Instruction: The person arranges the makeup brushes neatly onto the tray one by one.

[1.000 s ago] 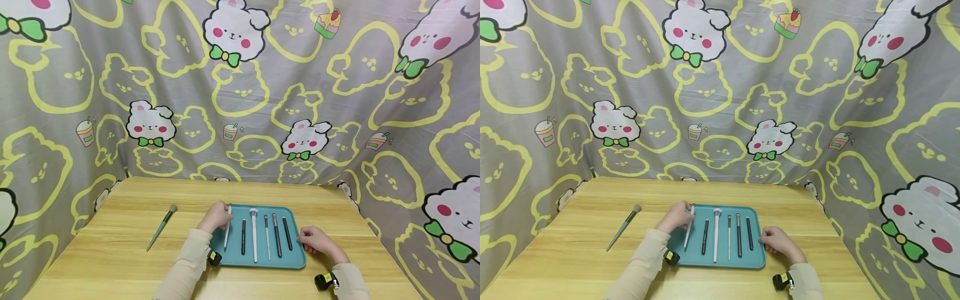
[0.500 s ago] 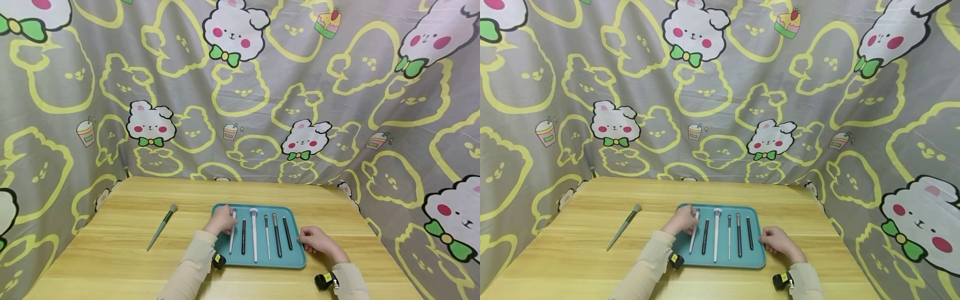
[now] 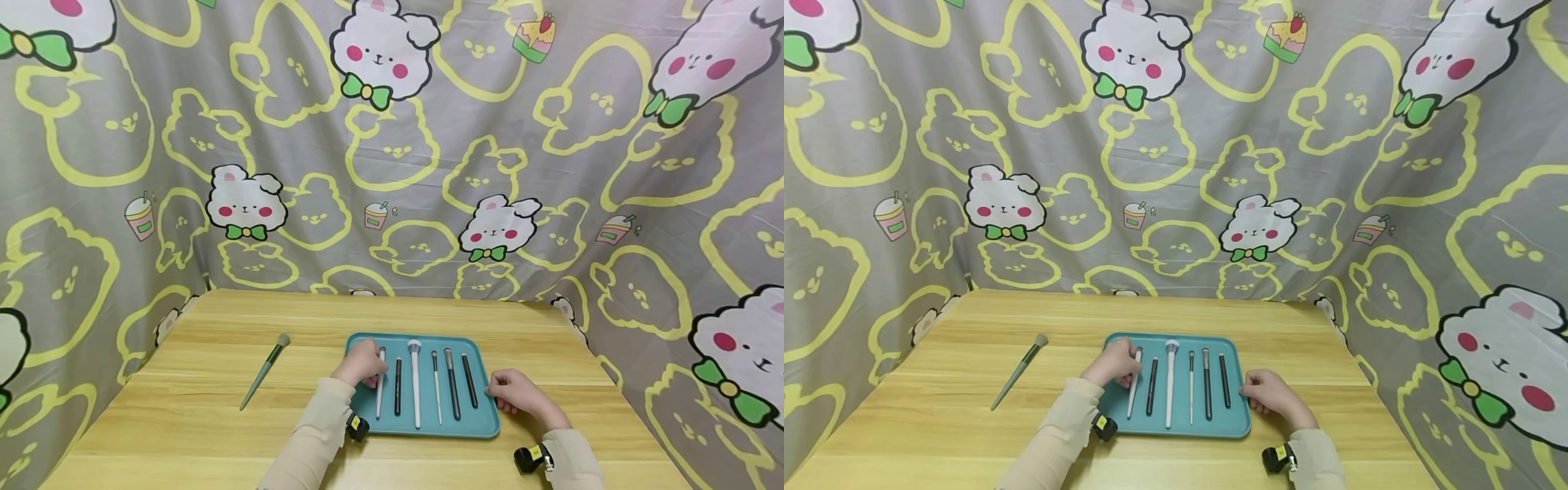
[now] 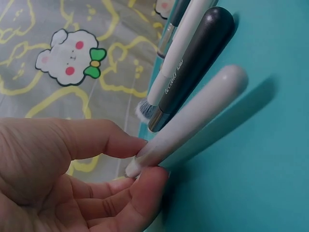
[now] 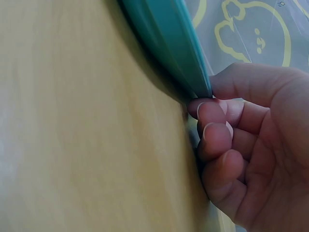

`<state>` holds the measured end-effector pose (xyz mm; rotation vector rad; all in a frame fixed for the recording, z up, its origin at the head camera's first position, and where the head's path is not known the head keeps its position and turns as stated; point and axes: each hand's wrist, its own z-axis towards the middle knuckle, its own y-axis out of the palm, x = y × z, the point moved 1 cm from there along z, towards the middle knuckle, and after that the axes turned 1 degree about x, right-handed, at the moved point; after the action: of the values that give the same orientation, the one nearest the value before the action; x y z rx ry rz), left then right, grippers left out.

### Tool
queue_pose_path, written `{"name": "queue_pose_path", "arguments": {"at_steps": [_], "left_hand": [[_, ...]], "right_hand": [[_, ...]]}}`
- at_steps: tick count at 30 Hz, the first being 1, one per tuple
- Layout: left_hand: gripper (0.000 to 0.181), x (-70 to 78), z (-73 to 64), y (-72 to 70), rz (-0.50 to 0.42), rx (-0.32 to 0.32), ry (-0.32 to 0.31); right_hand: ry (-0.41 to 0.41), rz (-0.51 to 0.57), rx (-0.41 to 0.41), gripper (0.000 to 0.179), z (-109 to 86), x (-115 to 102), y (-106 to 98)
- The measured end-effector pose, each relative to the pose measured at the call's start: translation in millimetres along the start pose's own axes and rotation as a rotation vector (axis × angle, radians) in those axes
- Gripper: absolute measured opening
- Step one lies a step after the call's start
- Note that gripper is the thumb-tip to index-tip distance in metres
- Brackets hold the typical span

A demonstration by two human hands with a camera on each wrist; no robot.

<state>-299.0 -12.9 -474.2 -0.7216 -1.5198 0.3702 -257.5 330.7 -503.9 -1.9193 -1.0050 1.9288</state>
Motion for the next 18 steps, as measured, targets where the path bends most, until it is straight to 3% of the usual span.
{"name": "queue_pose_path", "arguments": {"at_steps": [8,18], "left_hand": [[0.023,-0.4,-1.0,-0.7,0.007,-0.012,-0.009],[0.043,0.0,-0.2,2.3,0.046,-0.002,-0.003]], "right_hand": [[-0.001,0.008,-0.005,0.027,1.5,0.4,0.1],[0.011,0.009,0.001,0.026,0.1,0.6,0.3]]}}
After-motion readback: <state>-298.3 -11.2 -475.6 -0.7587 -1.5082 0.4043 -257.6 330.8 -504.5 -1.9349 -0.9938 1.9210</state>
